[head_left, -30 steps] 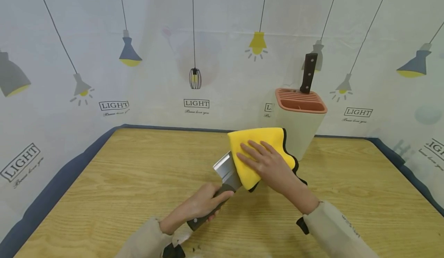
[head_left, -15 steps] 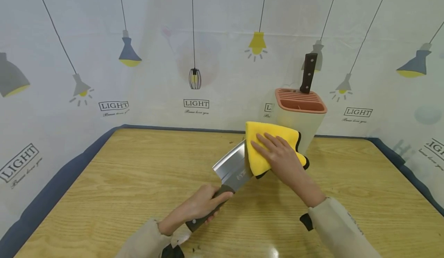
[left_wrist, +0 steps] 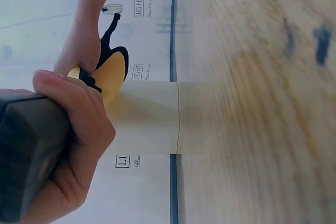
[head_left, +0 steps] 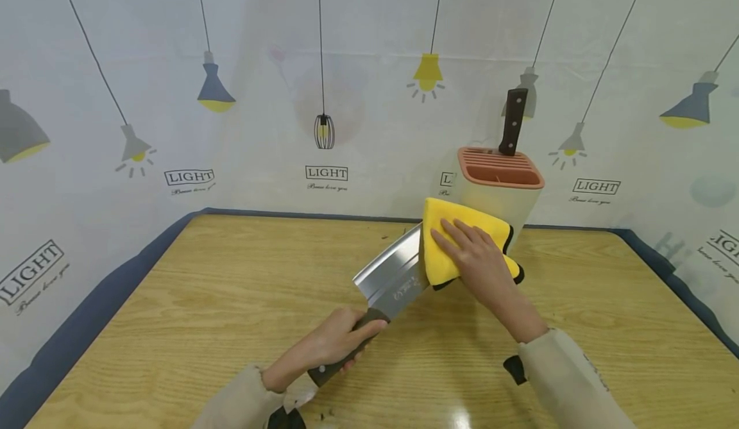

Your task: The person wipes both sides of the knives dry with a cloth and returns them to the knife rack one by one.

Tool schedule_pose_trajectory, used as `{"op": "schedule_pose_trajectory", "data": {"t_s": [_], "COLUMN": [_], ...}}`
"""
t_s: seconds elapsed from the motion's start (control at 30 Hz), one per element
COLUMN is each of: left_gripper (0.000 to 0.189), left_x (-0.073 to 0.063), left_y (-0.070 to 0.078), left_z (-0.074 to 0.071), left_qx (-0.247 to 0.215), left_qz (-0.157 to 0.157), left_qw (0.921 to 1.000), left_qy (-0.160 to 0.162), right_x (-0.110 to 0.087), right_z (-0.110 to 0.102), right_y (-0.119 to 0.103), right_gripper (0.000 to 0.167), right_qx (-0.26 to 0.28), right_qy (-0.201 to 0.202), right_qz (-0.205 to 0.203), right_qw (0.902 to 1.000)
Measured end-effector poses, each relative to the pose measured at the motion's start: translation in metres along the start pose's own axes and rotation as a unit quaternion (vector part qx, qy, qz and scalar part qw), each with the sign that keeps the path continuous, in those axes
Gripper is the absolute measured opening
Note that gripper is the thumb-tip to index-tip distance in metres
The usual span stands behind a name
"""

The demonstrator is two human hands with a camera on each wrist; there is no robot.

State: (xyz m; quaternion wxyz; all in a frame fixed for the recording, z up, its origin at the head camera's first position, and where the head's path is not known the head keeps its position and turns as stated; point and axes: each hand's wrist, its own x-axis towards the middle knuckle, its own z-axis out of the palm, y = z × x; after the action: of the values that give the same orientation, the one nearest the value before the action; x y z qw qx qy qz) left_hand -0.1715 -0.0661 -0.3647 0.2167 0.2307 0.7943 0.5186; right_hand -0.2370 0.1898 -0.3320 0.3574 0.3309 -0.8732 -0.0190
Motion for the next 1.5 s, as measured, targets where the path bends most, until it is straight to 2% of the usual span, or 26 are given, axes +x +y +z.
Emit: {"op": "schedule_pose_trajectory", "data": {"t_s": [0.27, 0.47, 0.7, 1.13, 1.5], "left_gripper": [0.047, 0.046, 0.036, 0.033, 0.036], "left_x": [0.000, 0.001, 0.002, 0.006, 0.008], "left_y": [0.000, 0.000, 0.000, 0.003, 0.007], "left_z": [0.001, 0.001, 0.001, -0.001, -0.003], "left_qx": [0.000, 0.007, 0.009, 0.012, 0.012], "left_qz": [-0.002, -0.008, 0.010, 0.017, 0.001], "left_qw": [1.0000, 0.9999, 0.9999, 0.9998, 0.9999], "left_qy": [0.001, 0.008, 0.006, 0.004, 0.004], "right_x": [0.001, 0.003, 0.006, 0.010, 0.010], "right_z": [-0.002, -0.005, -0.007, -0.010, -0.010], "right_y": [-0.003, -0.010, -0.023, -0.041, -0.048], "right_gripper": [0.050, 0.048, 0.050, 0.049, 0.050], "right_qx": [-0.041, -0.050, -0.068, -0.049, -0.039], "right_qy": [-0.010, -0.015, -0.012, 0.019, 0.030], "right_qz": [-0.025, -0.048, -0.084, -0.145, -0.203], "right_qw": [0.9988, 0.9975, 0.9941, 0.9880, 0.9780]}}
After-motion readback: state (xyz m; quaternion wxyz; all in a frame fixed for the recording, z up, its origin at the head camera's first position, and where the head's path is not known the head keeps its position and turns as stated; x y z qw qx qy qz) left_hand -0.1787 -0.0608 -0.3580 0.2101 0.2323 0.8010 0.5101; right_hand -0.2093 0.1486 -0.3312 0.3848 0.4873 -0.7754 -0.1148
